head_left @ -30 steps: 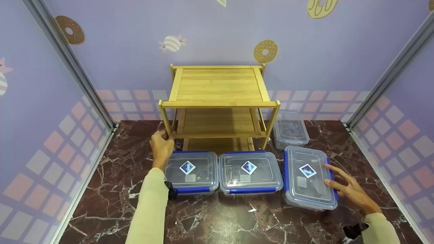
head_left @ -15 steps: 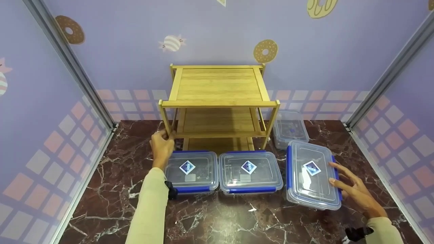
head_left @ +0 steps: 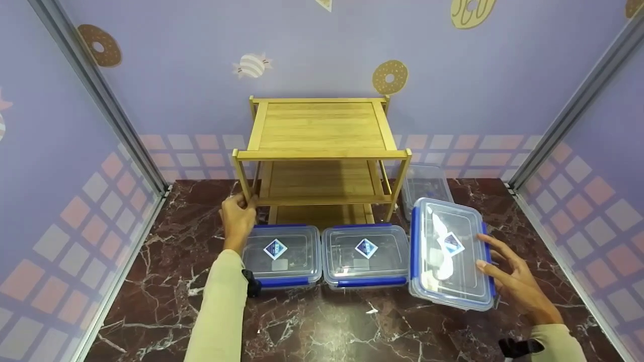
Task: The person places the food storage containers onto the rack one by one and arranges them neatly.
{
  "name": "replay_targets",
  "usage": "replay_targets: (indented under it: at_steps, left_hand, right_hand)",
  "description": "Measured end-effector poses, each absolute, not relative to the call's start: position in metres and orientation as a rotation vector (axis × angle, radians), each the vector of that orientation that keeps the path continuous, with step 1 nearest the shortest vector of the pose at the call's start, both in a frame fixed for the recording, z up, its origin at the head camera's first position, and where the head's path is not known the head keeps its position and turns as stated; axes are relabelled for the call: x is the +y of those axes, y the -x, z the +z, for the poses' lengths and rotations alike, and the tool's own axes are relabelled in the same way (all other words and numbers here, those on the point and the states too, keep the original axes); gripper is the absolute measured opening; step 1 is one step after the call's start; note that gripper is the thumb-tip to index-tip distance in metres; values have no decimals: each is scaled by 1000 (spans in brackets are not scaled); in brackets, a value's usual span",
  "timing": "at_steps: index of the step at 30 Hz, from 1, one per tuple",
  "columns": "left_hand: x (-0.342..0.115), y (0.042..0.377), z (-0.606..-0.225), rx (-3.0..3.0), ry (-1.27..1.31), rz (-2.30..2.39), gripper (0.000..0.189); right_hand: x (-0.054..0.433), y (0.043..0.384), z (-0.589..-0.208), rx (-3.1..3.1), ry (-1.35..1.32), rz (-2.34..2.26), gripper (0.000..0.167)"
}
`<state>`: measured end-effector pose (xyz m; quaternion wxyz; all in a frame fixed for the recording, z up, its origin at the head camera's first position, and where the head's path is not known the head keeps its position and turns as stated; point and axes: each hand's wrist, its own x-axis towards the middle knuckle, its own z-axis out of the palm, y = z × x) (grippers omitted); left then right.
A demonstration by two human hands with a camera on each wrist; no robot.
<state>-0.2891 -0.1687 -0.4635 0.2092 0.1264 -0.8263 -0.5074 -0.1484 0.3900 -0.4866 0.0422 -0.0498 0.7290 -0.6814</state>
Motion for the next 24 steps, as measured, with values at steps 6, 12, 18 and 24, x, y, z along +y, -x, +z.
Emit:
replay_targets:
  at_steps: [6, 12, 18, 24]
  left_hand:
    - [-169, 290, -463, -2285, -331, -1413, 17]
    - [-169, 290, -464, -2273, -347, -1449, 19]
    - [-168, 290, -464, -2263, -355, -1462, 18]
    - [-169, 290, -465, -2268, -351, -1433, 18]
  right_hand:
    - [371, 148, -478, 2238, 260, -2106, 62]
    - [352, 148, -470, 2205, 332, -2189, 62]
    - [338, 147, -464, 2157, 503, -2158, 63]
    - [317, 144, -454, 2298, 489, -2075, 63]
